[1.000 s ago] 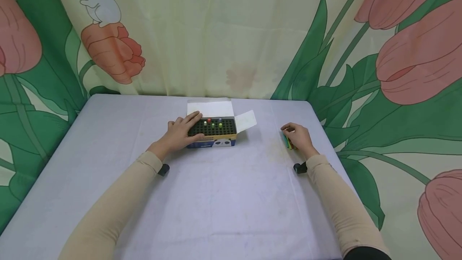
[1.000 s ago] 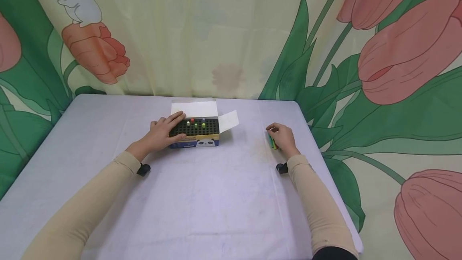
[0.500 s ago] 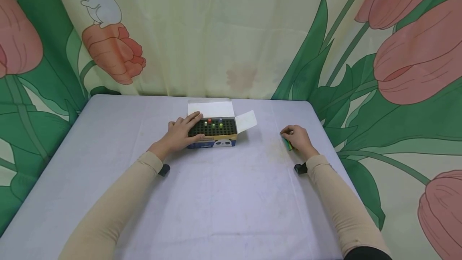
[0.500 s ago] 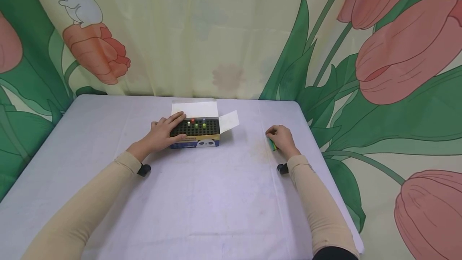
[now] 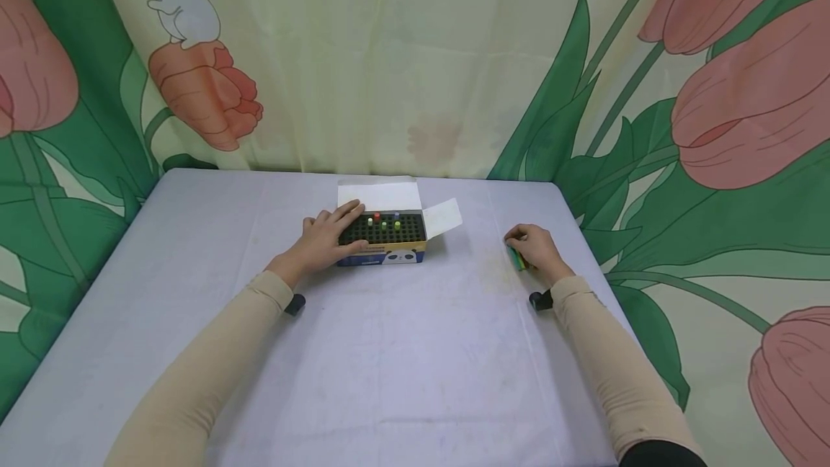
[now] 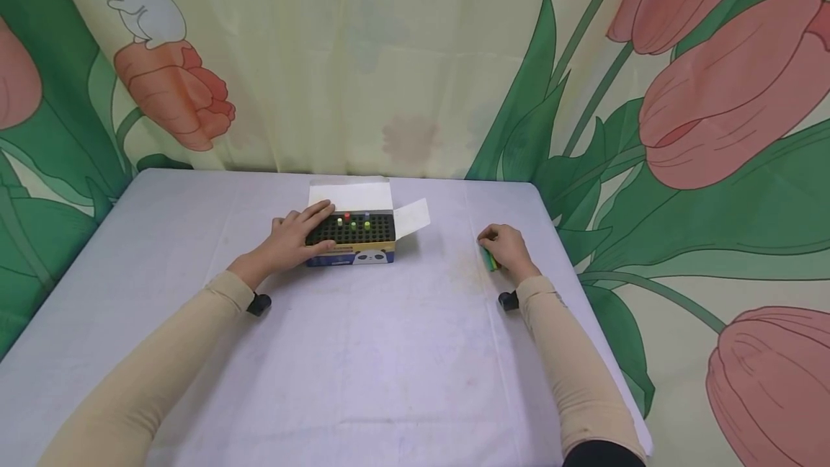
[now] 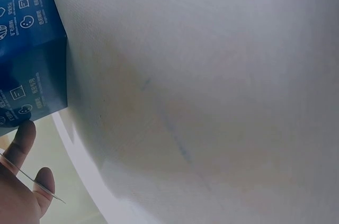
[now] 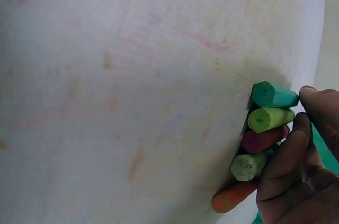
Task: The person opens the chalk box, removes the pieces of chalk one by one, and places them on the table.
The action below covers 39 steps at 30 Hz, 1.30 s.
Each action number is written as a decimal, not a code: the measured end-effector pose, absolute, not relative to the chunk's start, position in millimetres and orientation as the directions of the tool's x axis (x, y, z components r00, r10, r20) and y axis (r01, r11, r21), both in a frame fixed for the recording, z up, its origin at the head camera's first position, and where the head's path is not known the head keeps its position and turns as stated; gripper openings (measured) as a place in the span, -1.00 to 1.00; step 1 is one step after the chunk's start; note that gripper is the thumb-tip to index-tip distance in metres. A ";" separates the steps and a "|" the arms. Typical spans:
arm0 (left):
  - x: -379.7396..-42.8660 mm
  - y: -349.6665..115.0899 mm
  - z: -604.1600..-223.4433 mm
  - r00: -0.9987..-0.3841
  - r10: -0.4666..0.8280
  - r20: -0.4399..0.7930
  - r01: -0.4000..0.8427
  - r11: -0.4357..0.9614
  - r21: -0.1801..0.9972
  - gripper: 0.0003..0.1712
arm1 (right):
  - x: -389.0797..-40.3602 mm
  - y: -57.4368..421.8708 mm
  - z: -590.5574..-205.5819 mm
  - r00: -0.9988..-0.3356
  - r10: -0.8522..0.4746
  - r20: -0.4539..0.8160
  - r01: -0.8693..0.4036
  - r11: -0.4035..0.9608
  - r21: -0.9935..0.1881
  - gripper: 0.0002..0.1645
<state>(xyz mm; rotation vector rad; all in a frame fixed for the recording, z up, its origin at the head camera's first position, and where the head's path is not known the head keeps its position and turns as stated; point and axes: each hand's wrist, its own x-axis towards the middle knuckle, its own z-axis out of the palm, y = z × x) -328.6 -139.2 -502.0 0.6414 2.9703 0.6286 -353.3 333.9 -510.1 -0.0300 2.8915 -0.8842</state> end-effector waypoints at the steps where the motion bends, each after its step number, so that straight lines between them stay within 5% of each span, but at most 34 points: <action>1: -328.6 -139.4 -502.0 -0.914 0.403 0.047 0.388 0.833 0.395 0.00 | -353.5 333.6 -509.1 -0.993 -0.053 -0.109 0.017 0.830 -0.557 -0.68; 10: -330.4 -139.2 -503.9 -0.915 0.400 0.048 0.386 0.837 0.387 0.00 | -360.8 320.2 -489.1 -0.998 -0.003 -0.061 0.036 0.784 -0.620 -0.65; 19: -329.8 -139.4 -503.1 -0.915 0.401 0.051 0.386 0.829 0.405 0.00 | -379.9 281.6 -444.2 -0.998 0.056 -0.017 0.038 0.397 -0.917 -0.52; 26: -330.5 -139.1 -505.6 -0.911 0.408 0.062 0.396 0.820 0.414 0.01 | -384.1 225.5 -410.9 -1.000 0.029 0.012 -0.009 0.096 -0.995 -0.68; 39: -327.5 -137.6 -503.6 -0.912 0.405 0.068 0.394 0.815 0.425 -0.01 | -370.4 145.3 -435.1 -0.981 -0.176 0.081 -0.113 0.179 -0.977 -0.70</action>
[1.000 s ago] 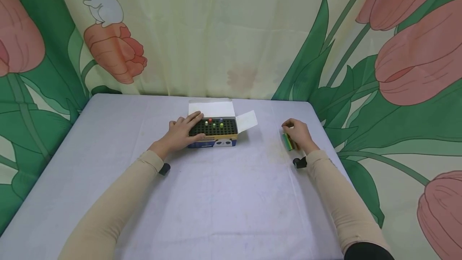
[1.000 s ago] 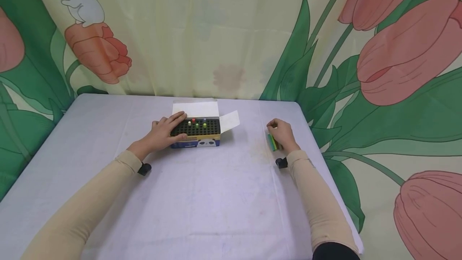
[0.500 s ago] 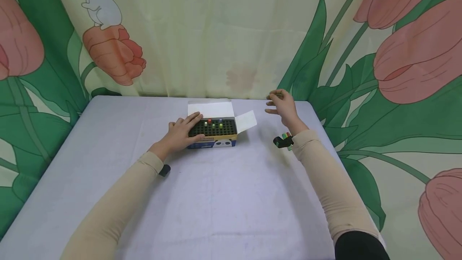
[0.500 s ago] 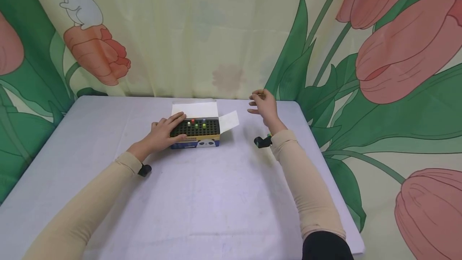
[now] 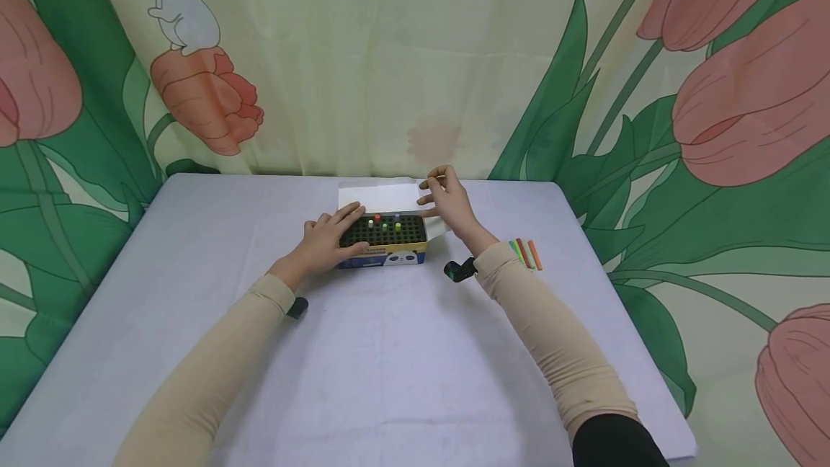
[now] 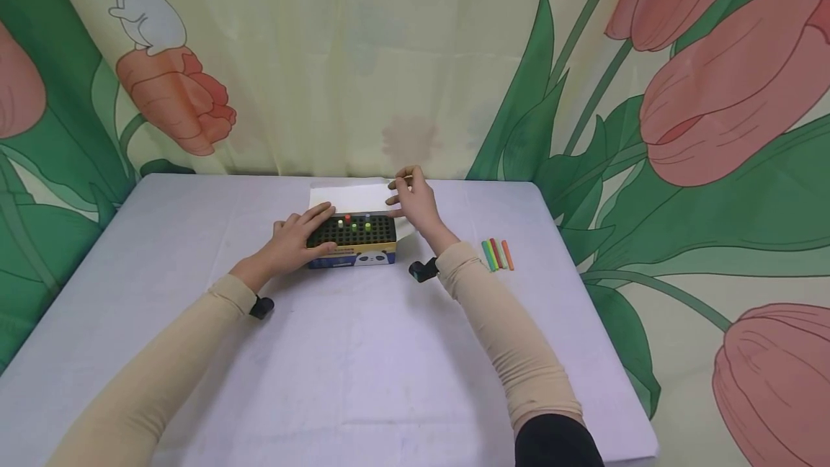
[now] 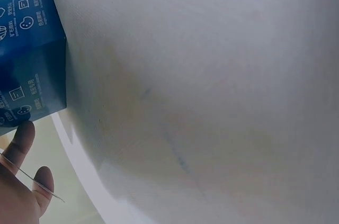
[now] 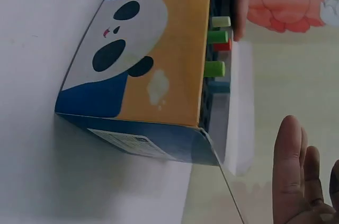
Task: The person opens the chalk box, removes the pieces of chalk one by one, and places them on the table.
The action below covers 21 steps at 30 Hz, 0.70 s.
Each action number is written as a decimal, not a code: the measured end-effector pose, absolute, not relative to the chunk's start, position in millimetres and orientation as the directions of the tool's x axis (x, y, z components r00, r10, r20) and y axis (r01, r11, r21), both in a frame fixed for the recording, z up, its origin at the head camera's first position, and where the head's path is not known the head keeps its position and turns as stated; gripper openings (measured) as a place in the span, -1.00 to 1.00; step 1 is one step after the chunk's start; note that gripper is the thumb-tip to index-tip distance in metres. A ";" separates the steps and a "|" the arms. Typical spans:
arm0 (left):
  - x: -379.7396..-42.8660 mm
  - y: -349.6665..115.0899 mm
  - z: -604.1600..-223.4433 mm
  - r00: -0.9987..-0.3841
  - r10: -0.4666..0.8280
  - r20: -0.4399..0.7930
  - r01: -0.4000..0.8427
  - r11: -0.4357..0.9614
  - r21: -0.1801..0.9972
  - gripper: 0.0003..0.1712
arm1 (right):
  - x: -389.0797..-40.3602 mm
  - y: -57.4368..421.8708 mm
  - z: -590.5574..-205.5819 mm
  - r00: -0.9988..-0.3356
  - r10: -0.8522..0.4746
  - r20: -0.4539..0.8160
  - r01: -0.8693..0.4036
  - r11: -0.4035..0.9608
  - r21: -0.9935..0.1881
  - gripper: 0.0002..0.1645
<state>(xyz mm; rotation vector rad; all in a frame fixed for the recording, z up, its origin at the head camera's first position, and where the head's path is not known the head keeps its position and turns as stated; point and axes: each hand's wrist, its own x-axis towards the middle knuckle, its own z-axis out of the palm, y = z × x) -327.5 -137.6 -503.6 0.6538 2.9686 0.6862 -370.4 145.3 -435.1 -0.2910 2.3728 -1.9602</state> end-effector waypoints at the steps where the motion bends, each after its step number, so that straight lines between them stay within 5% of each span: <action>1: -327.5 -137.6 -503.5 -0.911 0.406 0.069 0.395 0.815 0.424 -0.01 | -370.4 143.4 -437.8 -0.978 -0.189 0.090 -0.127 0.191 -0.973 -0.70; 21: -327.3 -137.5 -501.8 -0.916 0.396 0.061 0.383 0.821 0.423 -0.01 | -358.8 129.3 -455.5 -0.914 -0.405 0.029 -0.297 0.616 -0.730 -0.75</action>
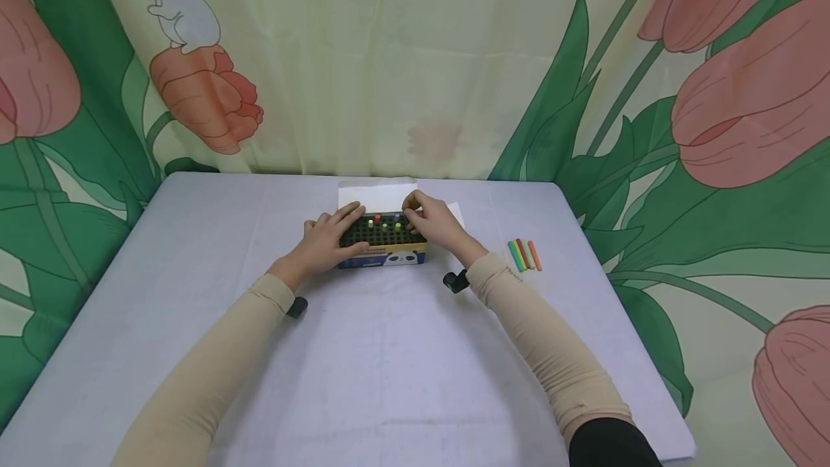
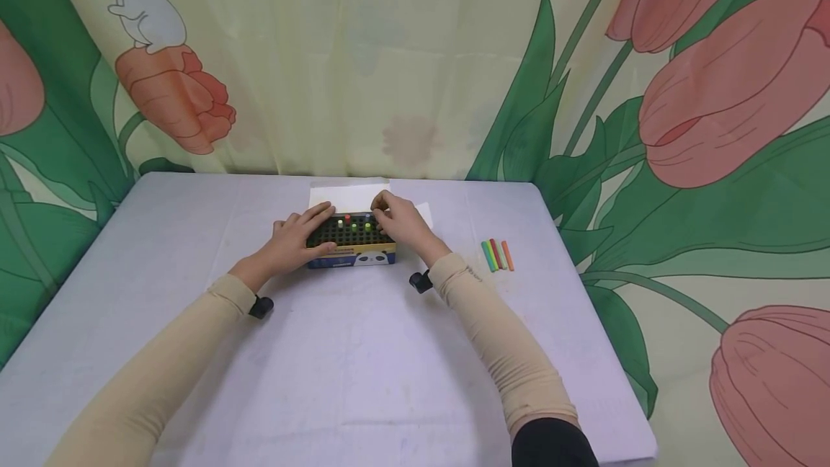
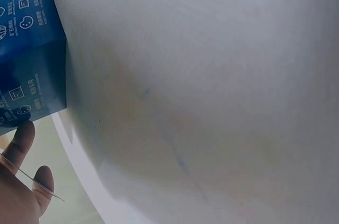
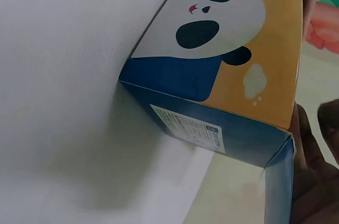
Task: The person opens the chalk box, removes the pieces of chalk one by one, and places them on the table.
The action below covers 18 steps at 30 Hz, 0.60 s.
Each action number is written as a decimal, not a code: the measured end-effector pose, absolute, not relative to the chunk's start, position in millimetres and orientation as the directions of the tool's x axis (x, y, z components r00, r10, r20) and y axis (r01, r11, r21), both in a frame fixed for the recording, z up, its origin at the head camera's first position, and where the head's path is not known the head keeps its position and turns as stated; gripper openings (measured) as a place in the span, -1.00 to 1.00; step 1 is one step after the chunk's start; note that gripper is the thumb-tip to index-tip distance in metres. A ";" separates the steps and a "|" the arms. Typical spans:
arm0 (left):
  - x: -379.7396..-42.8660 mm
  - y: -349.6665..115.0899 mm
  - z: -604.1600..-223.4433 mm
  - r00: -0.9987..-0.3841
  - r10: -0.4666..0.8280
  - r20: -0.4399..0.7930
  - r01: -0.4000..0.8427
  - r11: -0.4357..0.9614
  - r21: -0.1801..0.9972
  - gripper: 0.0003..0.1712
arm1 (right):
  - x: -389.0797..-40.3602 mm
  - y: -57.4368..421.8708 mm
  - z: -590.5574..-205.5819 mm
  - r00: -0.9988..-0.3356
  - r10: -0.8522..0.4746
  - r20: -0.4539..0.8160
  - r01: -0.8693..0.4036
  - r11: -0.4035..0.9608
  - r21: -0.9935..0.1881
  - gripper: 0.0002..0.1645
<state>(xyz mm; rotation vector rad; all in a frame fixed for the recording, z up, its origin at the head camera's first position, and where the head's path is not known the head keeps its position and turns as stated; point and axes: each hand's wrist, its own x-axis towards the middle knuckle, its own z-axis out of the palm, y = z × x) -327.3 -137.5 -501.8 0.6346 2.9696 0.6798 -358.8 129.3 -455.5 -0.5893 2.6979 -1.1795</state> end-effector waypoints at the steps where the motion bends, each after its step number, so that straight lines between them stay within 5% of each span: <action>1: -327.3 -137.5 -502.1 -0.916 0.396 0.063 0.384 0.821 0.424 -0.01 | -357.9 129.3 -455.5 -0.910 -0.414 0.029 -0.311 0.633 -0.709 -0.77; 18: -328.1 -138.4 -500.9 -0.910 0.408 0.069 0.397 0.814 0.425 -0.02 | -355.9 123.4 -462.1 -0.874 -0.486 0.034 -0.458 0.796 -0.395 -0.71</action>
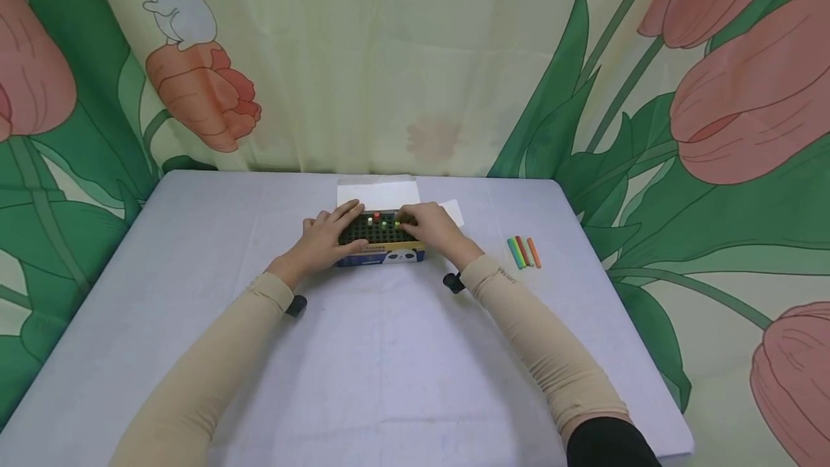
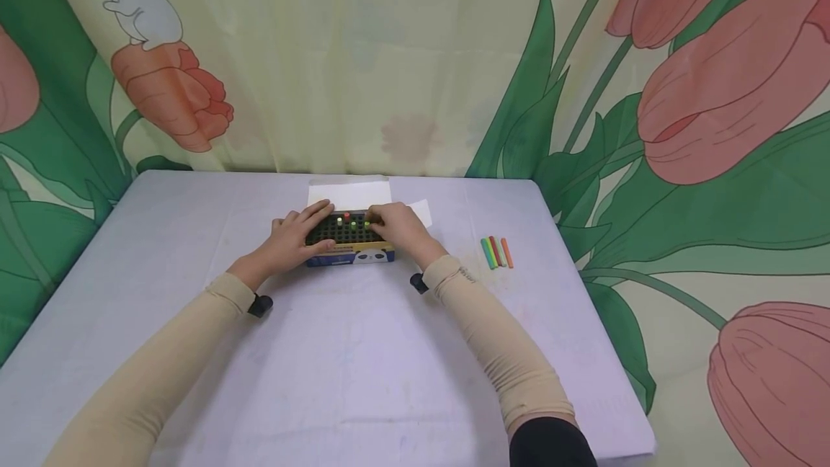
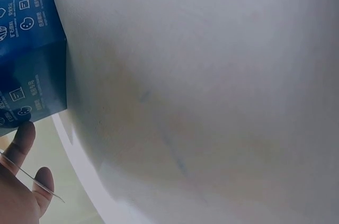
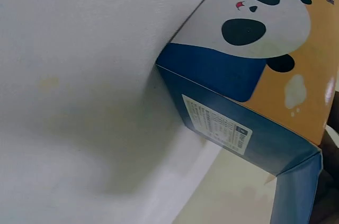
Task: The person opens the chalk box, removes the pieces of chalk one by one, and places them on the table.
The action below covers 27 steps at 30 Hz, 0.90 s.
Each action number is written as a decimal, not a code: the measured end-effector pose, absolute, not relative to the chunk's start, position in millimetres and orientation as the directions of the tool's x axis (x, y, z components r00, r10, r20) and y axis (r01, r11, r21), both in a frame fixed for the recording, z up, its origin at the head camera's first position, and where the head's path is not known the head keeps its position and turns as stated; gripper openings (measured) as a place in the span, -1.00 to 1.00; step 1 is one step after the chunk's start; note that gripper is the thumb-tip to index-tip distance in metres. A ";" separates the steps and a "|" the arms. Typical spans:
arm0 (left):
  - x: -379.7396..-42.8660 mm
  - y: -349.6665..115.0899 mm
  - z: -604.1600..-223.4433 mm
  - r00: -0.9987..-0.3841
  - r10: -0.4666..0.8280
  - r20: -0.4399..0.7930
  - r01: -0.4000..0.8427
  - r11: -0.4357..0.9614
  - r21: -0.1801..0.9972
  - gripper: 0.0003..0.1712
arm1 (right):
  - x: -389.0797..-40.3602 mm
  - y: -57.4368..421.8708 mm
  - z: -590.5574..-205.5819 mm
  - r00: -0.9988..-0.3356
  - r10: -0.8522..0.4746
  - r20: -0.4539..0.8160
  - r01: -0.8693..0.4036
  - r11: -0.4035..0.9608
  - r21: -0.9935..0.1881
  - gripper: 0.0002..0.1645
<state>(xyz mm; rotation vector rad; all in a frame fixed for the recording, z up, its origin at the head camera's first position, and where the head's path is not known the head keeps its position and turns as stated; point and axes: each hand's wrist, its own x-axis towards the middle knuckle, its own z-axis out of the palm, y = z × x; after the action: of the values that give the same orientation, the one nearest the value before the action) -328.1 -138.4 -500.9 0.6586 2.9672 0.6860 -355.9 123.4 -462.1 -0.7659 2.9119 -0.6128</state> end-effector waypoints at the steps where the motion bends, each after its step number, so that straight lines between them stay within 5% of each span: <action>1: -328.2 -138.5 -500.2 -0.910 0.408 0.068 0.396 0.813 0.426 -0.02 | -355.9 123.4 -462.1 -0.870 -0.490 0.050 -0.470 0.795 -0.383 -0.72; 16: -327.1 -139.4 -497.1 -0.908 0.416 0.059 0.400 0.814 0.421 -0.01 | -357.0 123.9 -460.9 -0.850 -0.519 0.093 -0.516 0.782 -0.349 -0.76; 27: -325.9 -138.2 -499.4 -0.909 0.414 0.052 0.393 0.808 0.439 -0.04 | -357.1 126.6 -462.8 -0.873 -0.484 0.067 -0.463 0.774 -0.431 -0.76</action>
<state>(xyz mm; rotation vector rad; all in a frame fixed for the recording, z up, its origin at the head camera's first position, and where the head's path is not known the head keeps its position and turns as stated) -325.9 -138.2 -499.4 0.6569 2.9424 0.6995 -357.1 126.6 -462.8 -0.7778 2.9141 -0.6891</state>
